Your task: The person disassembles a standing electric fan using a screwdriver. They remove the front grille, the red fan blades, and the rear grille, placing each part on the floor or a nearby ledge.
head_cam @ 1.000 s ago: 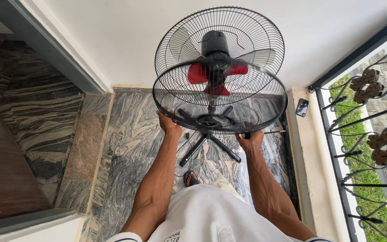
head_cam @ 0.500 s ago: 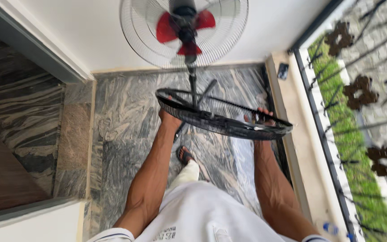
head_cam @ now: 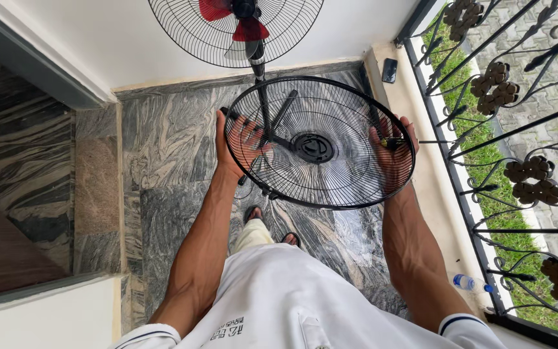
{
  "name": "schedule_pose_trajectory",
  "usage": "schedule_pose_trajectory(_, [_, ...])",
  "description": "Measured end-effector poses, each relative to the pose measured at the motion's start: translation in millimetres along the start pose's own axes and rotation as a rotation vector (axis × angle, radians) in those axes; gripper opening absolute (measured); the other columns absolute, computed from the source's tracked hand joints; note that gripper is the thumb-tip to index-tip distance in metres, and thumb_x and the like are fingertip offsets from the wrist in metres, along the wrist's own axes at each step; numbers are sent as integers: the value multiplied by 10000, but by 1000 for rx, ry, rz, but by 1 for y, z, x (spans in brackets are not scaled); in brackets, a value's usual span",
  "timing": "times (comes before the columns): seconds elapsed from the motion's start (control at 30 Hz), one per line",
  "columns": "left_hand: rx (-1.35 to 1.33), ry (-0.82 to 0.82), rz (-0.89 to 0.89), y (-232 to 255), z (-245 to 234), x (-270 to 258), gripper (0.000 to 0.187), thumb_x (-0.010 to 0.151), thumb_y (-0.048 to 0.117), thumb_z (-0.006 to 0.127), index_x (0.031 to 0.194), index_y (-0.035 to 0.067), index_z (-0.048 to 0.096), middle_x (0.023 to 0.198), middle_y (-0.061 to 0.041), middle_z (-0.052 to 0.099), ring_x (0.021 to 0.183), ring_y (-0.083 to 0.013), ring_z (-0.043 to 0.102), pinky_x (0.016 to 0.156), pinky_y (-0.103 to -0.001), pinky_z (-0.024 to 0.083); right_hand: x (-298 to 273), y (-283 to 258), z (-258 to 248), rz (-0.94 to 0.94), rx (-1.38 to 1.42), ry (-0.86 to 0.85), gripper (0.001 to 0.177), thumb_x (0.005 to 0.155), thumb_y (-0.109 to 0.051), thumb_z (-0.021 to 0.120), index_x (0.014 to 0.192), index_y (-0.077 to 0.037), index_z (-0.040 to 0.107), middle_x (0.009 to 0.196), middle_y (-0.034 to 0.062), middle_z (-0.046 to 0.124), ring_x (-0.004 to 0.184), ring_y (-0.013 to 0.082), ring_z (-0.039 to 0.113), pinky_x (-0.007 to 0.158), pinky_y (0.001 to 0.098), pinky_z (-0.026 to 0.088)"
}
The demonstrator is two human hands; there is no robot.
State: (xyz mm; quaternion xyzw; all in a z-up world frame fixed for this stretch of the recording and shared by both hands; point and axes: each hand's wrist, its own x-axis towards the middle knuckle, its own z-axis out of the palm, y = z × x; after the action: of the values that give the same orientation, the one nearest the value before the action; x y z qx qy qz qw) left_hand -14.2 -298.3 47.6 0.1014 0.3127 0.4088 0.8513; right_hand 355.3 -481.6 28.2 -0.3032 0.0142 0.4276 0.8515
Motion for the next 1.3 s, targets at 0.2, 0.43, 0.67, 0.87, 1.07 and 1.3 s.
schedule_pose_trajectory(0.2, [158, 107, 23, 28, -47, 3, 658, 871, 607, 701, 1313, 130, 602, 1143, -74, 637, 1003, -285, 687, 804, -541, 610, 5, 16, 19, 40, -82, -75, 263, 1062, -373, 599, 1165, -136, 647, 1218, 124, 651, 1186, 296, 627, 1032, 563, 551])
schedule_pose_trajectory(0.43, [463, 72, -160, 101, -108, -48, 944, 869, 308, 727, 1612, 258, 146, 1410, -31, 473, 1051, -464, 736, 798, -564, 658, 10, 101, 31, 187, -261, -95, 473, 1014, -459, 601, 1387, -177, 527, 1406, 74, 558, 1324, 338, 545, 1089, 603, 482])
schedule_pose_trajectory(0.67, [523, 388, -126, 178, -183, -123, 864, 918, -57, 502, 1626, 276, 134, 1396, -271, 608, 923, -415, 746, 680, -507, 661, 0, 243, 38, 460, -369, -165, 417, 1015, -427, 580, 1367, -207, 538, 1371, 38, 591, 1282, 377, 578, 1041, 620, 471])
schedule_pose_trajectory(0.87, [446, 483, 8, 224, -281, -155, 869, 864, -131, 385, 1612, 271, 203, 1392, -208, 614, 929, -416, 754, 692, -511, 645, -9, 351, 73, 694, -477, -71, 339, 1084, -396, 452, 1310, -158, 535, 1341, 80, 647, 1198, 401, 628, 992, 592, 521])
schedule_pose_trajectory(1.07, [388, 587, 56, 252, -348, -155, 903, 871, -159, 391, 1609, 303, 152, 1387, -216, 591, 968, -427, 734, 741, -541, 618, -4, 430, 107, 847, -885, -112, 504, 1074, -451, 405, 1439, -121, 516, 1315, 76, 643, 1120, 340, 663, 928, 503, 566])
schedule_pose_trajectory(1.3, [277, 678, 175, 235, -403, -101, 901, 900, -139, 435, 1619, 322, 151, 1447, -195, 564, 987, -412, 740, 758, -540, 634, 47, 500, 80, 822, -1096, -69, 485, 1076, -534, 407, 1181, -90, 573, 1040, 120, 689, 872, 278, 704, 722, 426, 590])
